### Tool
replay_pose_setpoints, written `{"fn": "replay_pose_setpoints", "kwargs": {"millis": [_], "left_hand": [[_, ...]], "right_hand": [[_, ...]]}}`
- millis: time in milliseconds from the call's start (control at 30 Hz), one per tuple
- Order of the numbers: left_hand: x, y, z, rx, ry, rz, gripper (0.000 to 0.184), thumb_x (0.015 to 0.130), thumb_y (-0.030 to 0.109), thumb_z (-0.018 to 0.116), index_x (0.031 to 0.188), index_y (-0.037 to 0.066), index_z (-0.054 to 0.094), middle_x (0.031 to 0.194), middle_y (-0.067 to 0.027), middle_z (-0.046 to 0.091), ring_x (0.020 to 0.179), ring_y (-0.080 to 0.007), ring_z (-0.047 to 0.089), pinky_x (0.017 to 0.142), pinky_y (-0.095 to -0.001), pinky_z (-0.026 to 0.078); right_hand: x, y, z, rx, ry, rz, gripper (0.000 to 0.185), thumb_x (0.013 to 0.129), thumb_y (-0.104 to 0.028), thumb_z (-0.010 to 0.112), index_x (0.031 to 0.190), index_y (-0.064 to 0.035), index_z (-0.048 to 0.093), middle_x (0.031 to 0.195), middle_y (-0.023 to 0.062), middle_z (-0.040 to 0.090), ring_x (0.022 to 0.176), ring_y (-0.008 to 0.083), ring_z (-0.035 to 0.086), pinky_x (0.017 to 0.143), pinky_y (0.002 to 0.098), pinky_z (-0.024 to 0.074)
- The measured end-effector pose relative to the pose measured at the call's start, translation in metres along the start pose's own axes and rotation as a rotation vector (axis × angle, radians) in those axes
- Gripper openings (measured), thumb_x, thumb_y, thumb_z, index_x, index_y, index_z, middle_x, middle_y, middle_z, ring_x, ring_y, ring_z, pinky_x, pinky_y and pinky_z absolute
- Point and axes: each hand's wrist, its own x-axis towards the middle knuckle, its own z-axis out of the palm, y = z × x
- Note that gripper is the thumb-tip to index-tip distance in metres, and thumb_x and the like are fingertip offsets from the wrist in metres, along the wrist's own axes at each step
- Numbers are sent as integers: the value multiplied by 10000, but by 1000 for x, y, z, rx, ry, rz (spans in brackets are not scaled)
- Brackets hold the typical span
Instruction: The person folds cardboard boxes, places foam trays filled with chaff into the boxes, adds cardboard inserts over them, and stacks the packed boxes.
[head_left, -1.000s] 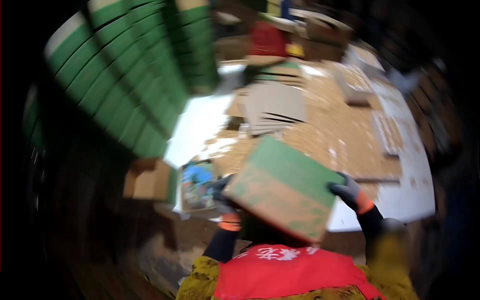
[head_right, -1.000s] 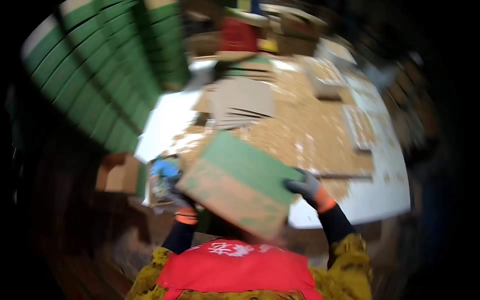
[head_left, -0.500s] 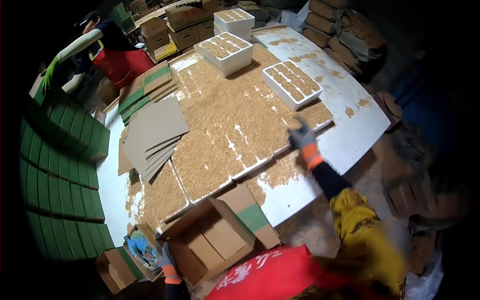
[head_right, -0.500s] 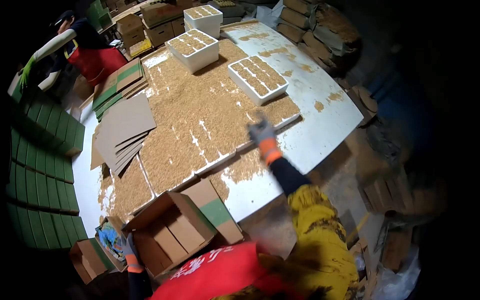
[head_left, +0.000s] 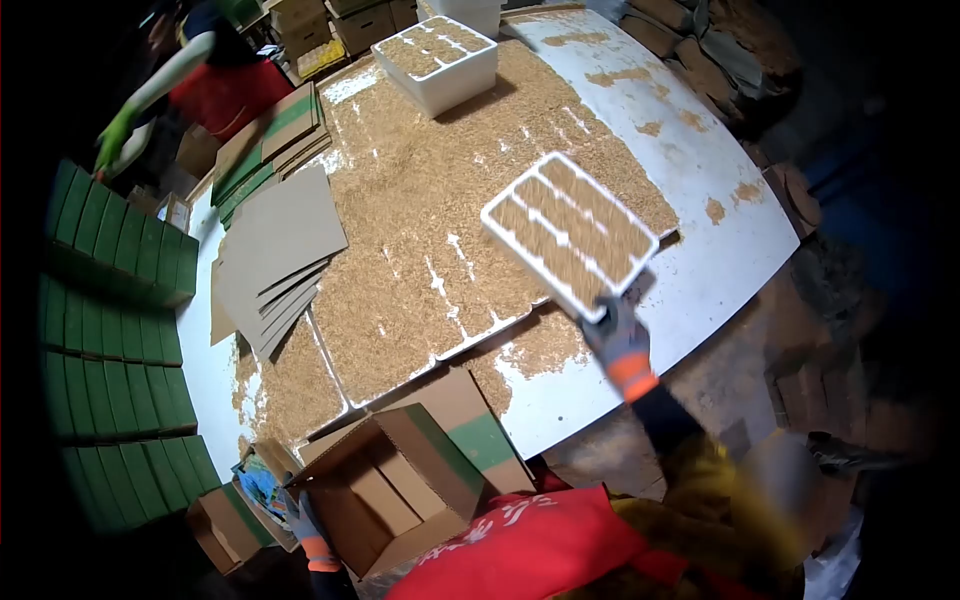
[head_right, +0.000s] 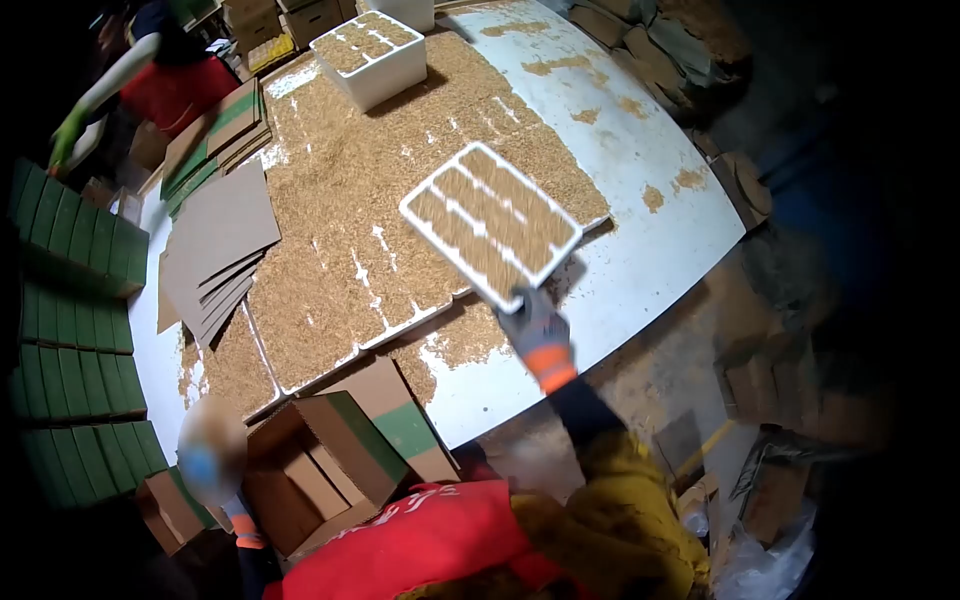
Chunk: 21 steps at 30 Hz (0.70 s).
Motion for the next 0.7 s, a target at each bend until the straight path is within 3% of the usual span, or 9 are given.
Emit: {"fn": "replay_pose_setpoints", "kwargs": {"millis": [133, 167, 267, 367, 467, 567, 633, 667, 700], "left_hand": [[7, -47, -29, 457, -3, 155, 384, 958, 80, 423, 1339, 91, 469, 1446, -172, 361, 1239, -320, 451, 1000, -348, 380], [10, -54, -34, 535, -9, 160, 384, 958, 75, 409, 1335, 103, 477, 1458, -180, 339, 1257, -339, 432, 1012, -353, 369], [12, -54, -35, 674, 0, 148, 394, 951, 103, 468, 1334, 14, 441, 1390, -137, 422, 1207, -242, 432, 1027, -319, 338], [15, -58, -21, 5, 68, -19, 447, 938, 129, 530, 1330, -52, 412, 1347, -108, 477, 1174, -191, 447, 1018, -302, 345], [28, -68, -22, 364, 138, -37, 568, 907, 182, 595, 1368, -63, 371, 1373, -157, 443, 1184, -210, 459, 1013, -298, 365], [14, 5, 12, 178, 82, -6, 535, 893, 197, 615, 1309, -92, 440, 1344, -189, 484, 1220, -240, 466, 1000, -308, 365], [16, -3, 20, 227, 141, 64, 399, 914, 202, 568, 1186, -87, 524, 1160, -165, 597, 1058, -224, 549, 916, -306, 419], [10, 19, 28, -28, 144, -95, 578, 906, 227, 598, 1339, -97, 394, 1347, -215, 474, 1238, -245, 457, 1019, -311, 356], [15, -18, 21, 186, 72, 140, 555, 916, 226, 583, 1341, -83, 402, 1339, -217, 480, 1236, -243, 459, 1019, -309, 355]], "right_hand": [[-52, 13, 5, 392, 43, 292, 601, 784, -257, 753, 1254, -26, 457, 892, 22, 608, 682, 106, 582, 635, 276, 498], [-49, 35, 16, 652, 255, 122, 676, 838, -311, 698, 1347, -20, 360, 963, 43, 607, 817, 125, 610, 697, 273, 507], [-15, 52, 41, 1199, 112, 411, 585, 886, -232, 632, 1368, -37, 363, 1126, 70, 562, 1020, 176, 565, 841, 309, 488], [-11, 25, 42, 1302, 161, 403, 490, 892, -199, 597, 1324, -48, 423, 1219, 105, 532, 1104, 198, 536, 923, 318, 453], [-29, -36, -4, 1292, 11, 307, 400, 939, -229, 515, 1283, -27, 490, 1263, 133, 535, 1139, 202, 532, 968, 324, 436], [-69, -54, -36, 1504, -328, 467, 404, 929, -216, 533, 1287, -33, 490, 1282, 138, 519, 1160, 223, 525, 990, 339, 430], [-103, -64, -47, 1128, -393, 107, 411, 918, -193, 549, 1293, -37, 484, 1277, 134, 524, 1158, 247, 529, 991, 363, 431], [-113, -77, -51, 559, -293, -390, 396, 922, -166, 536, 1290, -28, 487, 1289, 144, 518, 1155, 259, 532, 981, 379, 433], [-123, -101, -59, 508, -353, -396, 356, 920, -143, 537, 1251, -15, 522, 1265, 153, 539, 1135, 261, 546, 966, 377, 441]]}}
